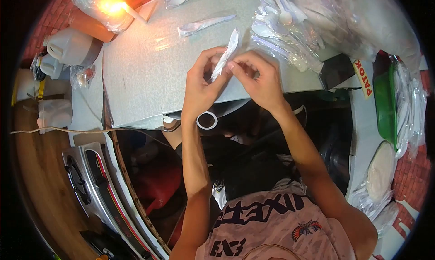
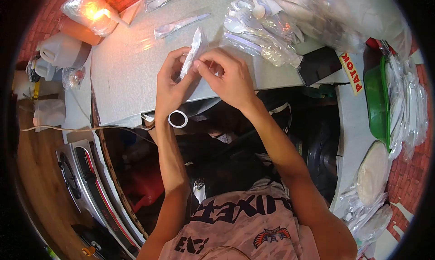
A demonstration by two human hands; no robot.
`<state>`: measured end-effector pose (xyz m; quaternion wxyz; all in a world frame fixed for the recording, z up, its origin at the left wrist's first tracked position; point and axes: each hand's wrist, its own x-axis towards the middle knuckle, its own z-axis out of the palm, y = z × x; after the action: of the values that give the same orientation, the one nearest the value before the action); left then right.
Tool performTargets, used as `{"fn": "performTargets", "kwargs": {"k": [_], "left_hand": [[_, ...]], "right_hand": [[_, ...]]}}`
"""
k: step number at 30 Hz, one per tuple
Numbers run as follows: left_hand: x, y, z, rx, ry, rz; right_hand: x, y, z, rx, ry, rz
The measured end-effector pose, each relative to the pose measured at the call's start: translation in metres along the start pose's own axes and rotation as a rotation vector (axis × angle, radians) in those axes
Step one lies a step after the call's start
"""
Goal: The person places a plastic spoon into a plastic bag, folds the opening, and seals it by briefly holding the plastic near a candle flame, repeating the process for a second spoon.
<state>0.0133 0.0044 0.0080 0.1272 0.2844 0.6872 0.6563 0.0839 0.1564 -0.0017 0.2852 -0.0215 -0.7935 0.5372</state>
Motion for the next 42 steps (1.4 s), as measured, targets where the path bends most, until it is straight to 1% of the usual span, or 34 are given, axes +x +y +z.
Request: {"fn": "performTargets", "kwargs": {"k": [2, 4, 6, 8, 11, 13, 15, 19, 21, 22, 24, 25, 27, 28, 29, 31, 33, 35, 39, 42], "left_hand": [[0.0, 0.001, 0.0, 0.0, -0.004, 0.012], [-0.001, -0.001, -0.001, -0.029, 0.004, 0.003], [-0.001, -0.001, -0.002, -0.043, 0.01, -0.032], [-0.001, 0.0, -0.002, -0.053, 0.005, -0.022], [-0.001, 0.001, -0.004, -0.042, -0.023, -0.037], [0.001, 0.003, -0.003, -0.04, -0.032, -0.051], [0.001, 0.005, -0.003, -0.005, -0.085, -0.013], [0.001, 0.003, -0.003, -0.049, -0.134, -0.027], [0.003, 0.001, -0.001, -0.061, -0.096, -0.063], [0.004, -0.002, -0.003, -0.061, -0.094, -0.069], [0.004, -0.009, -0.008, 0.113, -0.155, -0.172], [0.003, -0.012, -0.007, 0.113, -0.16, -0.177], [0.001, -0.014, 0.0, -0.148, -0.005, -0.125], [0.001, -0.009, -0.002, -0.186, 0.023, -0.172], [0.002, -0.012, -0.003, -0.188, 0.018, -0.181], [0.002, -0.014, -0.003, -0.121, 0.043, -0.135], [0.001, -0.009, -0.003, -0.084, 0.068, -0.169], [0.001, -0.005, -0.002, -0.003, 0.109, -0.139], [0.0, -0.003, -0.004, 0.007, 0.107, -0.129], [0.0, -0.002, -0.004, -0.016, 0.127, -0.167]], "right_hand": [[-0.001, 0.002, -0.001, 0.033, -0.003, -0.005], [-0.004, 0.004, -0.003, 0.107, -0.035, 0.1], [-0.005, 0.007, -0.003, 0.151, -0.019, 0.107], [-0.005, 0.014, -0.004, 0.194, -0.009, 0.116], [-0.002, 0.015, -0.005, 0.179, -0.002, 0.075], [0.001, 0.004, -0.006, 0.136, 0.003, 0.091], [0.003, -0.004, -0.008, 0.072, -0.063, 0.102], [0.001, -0.002, -0.007, 0.019, -0.097, 0.117], [-0.001, 0.003, -0.005, 0.054, -0.098, 0.037], [0.0, 0.005, -0.006, 0.056, -0.101, 0.042], [0.001, 0.007, -0.007, 0.079, -0.172, 0.072], [0.001, 0.008, -0.006, 0.08, -0.17, 0.079], [0.001, 0.007, -0.007, 0.169, -0.182, 0.113], [0.002, 0.005, -0.011, 0.159, -0.213, 0.109], [0.002, 0.004, -0.013, 0.159, -0.21, 0.118], [0.003, 0.002, -0.015, 0.135, -0.246, 0.114], [0.003, 0.004, -0.014, 0.138, -0.237, 0.113], [0.002, 0.004, -0.013, 0.143, -0.231, 0.108], [0.003, 0.004, -0.012, 0.175, -0.199, 0.135], [0.003, 0.008, -0.01, 0.199, -0.174, 0.133]]}}
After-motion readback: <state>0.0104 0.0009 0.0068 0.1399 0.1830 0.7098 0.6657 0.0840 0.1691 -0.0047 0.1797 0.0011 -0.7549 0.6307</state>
